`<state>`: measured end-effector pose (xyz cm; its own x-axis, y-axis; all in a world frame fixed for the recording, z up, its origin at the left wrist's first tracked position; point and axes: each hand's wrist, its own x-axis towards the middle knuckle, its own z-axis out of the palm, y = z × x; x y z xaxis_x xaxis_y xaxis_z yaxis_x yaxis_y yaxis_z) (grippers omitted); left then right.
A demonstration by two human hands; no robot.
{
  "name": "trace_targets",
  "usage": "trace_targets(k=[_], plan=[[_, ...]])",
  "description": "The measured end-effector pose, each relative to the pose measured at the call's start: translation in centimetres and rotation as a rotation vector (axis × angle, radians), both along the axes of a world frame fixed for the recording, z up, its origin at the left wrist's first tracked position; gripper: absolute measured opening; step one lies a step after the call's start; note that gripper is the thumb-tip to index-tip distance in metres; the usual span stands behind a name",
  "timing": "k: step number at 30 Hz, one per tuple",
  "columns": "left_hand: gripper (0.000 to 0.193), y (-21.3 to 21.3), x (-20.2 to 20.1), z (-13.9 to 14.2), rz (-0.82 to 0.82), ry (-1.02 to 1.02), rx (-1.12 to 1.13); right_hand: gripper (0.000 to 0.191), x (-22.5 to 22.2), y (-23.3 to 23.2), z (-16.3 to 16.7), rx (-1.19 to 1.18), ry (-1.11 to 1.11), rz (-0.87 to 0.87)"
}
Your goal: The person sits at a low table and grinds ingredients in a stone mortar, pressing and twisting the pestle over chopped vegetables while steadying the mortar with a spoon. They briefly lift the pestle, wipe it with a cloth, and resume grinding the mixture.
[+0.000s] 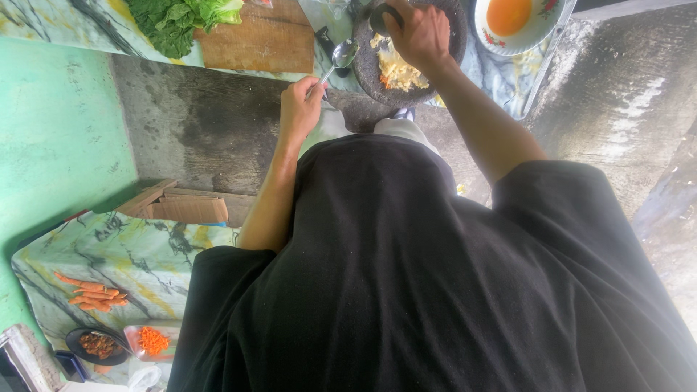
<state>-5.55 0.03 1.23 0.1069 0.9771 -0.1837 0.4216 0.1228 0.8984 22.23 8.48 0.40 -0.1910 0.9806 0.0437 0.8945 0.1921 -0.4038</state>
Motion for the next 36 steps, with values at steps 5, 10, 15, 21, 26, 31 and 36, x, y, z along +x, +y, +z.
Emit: trace_targets(k=[5,10,15,21,26,31,36], plan=[[0.02,0.1,-0.3,0.2,0.025,-0.008,-0.004,0.025,-0.2,-1.0,-0.4,-0.052,-0.033,0.059],[0.02,0.2,-0.2,0.3,0.032,-0.001,-0.015,0.027,1.5,-3.8,-0.8,-0.185,-0.162,0.115],[0.02,0.4,0.5,0.3,0.024,-0.012,-0.072,0.029,2.2,-4.3,-1.7,0.116,-0.269,0.194],[0.02,0.3,0.5,0.1,0.023,-0.027,-0.001,0.021,3.0,-5.9,-2.3,0.295,-0.2,0.247],[0.02,0.2,0.9,-0.3,0.019,-0.028,-0.031,0.022,3.6,-8.3,-2.1,0.257,-0.065,0.291],[0.02,0.2,1.6,-0.1,0.014,-0.048,-0.006,0.017,3.2,-8.1,-1.9,0.373,-0.208,0.248],[0.021,0.0,1.9,0.3,0.036,0.023,-0.136,0.02,3.4,-5.9,-1.7,0.046,-0.123,0.063]])
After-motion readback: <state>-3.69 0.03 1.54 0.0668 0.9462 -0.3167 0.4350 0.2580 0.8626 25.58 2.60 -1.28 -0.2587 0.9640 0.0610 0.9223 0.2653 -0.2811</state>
